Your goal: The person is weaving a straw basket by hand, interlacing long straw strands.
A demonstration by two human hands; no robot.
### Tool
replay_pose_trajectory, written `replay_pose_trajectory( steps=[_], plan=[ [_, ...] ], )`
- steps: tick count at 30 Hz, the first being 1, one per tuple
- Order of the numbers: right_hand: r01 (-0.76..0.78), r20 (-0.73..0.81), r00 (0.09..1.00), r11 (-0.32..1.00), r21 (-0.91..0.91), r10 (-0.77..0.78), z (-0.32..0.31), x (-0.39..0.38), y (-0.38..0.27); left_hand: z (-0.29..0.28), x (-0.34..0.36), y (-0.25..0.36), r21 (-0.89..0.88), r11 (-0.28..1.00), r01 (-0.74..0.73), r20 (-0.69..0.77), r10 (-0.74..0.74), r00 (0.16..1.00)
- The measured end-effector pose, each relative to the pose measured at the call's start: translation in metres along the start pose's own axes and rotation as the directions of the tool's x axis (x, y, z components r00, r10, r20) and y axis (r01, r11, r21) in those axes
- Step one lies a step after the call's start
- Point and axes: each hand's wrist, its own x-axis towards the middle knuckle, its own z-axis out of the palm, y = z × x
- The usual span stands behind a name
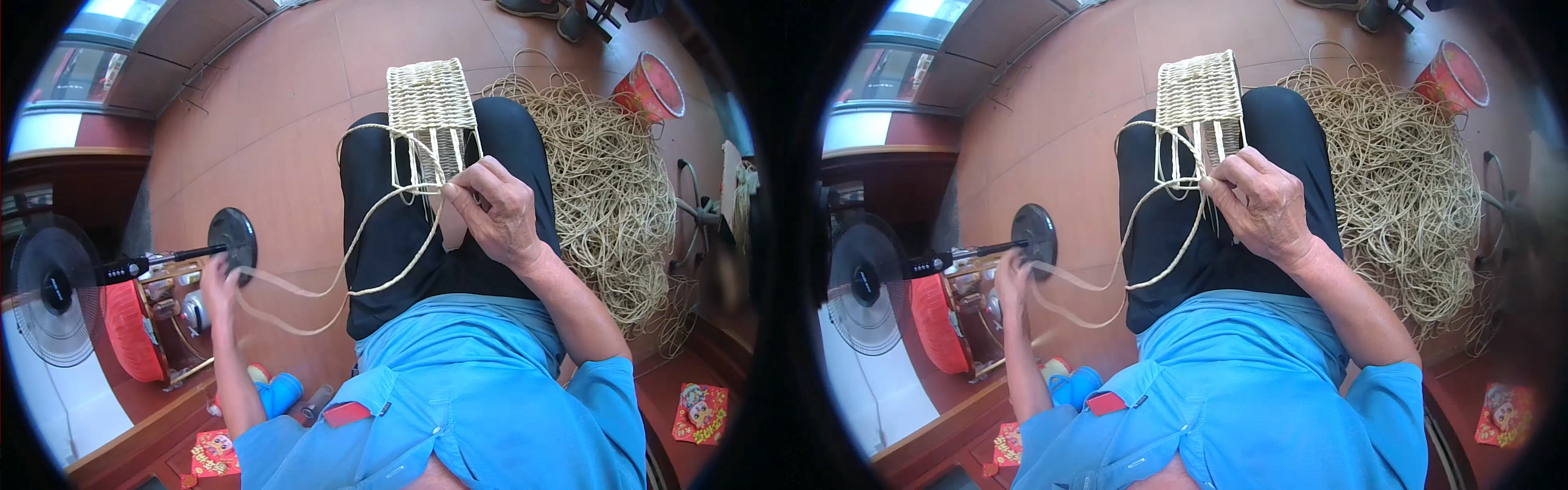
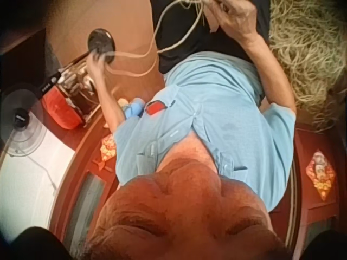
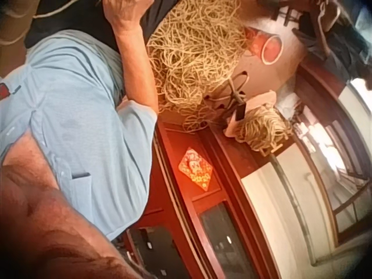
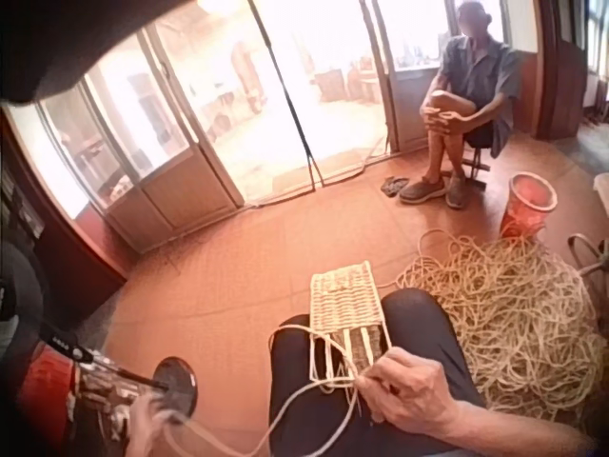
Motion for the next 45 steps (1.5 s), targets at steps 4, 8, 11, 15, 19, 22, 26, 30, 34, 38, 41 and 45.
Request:
replay_pose_trajectory(
  steps=[4, 8, 11, 15, 19, 22, 26, 30, 34, 38, 41, 45],
  plan=[
    [-0.078, 0.015, 0.997, 0.996, 0.051, 0.078, 0.002, 0.002, -0.008, 0.039, -0.031, 0.272, -0.564, 0.821, 0.089, 0.351, 0.141, 0.926],
    [-0.085, -0.010, 0.996, 0.996, 0.041, 0.086, 0.008, 0.003, -0.010, 0.080, -0.053, 0.326, -0.675, 0.729, 0.116, 0.477, 0.312, 0.822],
    [-0.102, -0.013, 0.995, 0.993, 0.051, 0.103, 0.006, 0.003, -0.010, 0.091, -0.053, 0.295, -0.728, 0.665, 0.164, 0.423, 0.249, 0.871],
    [-0.095, -0.056, 0.993, 0.992, 0.086, 0.100, 0.001, 0.001, -0.006, 0.074, -0.044, 0.171, -0.320, 0.938, 0.134, 0.250, -0.053, 0.967],
    [-0.106, -0.035, 0.993, 0.986, 0.125, 0.112, 0.002, 0.002, -0.008, 0.008, -0.068, -0.100, 0.404, 0.825, 0.396, 0.035, -0.446, 0.894],
    [-0.113, -0.040, 0.992, 0.986, 0.127, 0.119, 0.001, 0.000, -0.005, -0.039, -0.086, -0.149, 0.710, 0.441, 0.549, -0.028, -0.761, 0.648],
    [-0.143, -0.004, 0.990, 0.984, 0.105, 0.144, 0.005, 0.000, -0.008, 0.012, -0.040, -0.088, 0.193, 0.961, 0.196, 0.145, -0.225, 0.963],
    [-0.181, 0.004, 0.983, 0.952, 0.248, 0.186, 0.013, -0.001, -0.008, 0.044, -0.040, 0.213, -0.629, 0.774, 0.071, 0.200, 0.073, 0.977],
    [-0.223, 0.011, 0.974, 0.943, 0.248, 0.228, 0.010, 0.001, -0.009, 0.076, -0.051, 0.319, -0.591, 0.803, -0.073, 0.317, 0.314, 0.895],
    [-0.235, 0.023, 0.971, 0.942, 0.240, 0.237, 0.009, 0.001, -0.009, 0.103, -0.058, 0.302, -0.614, 0.763, -0.203, 0.179, 0.385, 0.905],
    [-0.218, 0.031, 0.976, 0.948, 0.234, 0.216, 0.006, 0.001, -0.005, 0.090, -0.062, 0.274, -0.536, 0.810, -0.239, 0.113, 0.349, 0.930],
    [-0.201, 0.023, 0.979, 0.946, 0.253, 0.201, 0.005, 0.001, -0.006, 0.083, -0.075, 0.248, -0.496, 0.852, -0.167, 0.142, 0.270, 0.952]
  ],
)
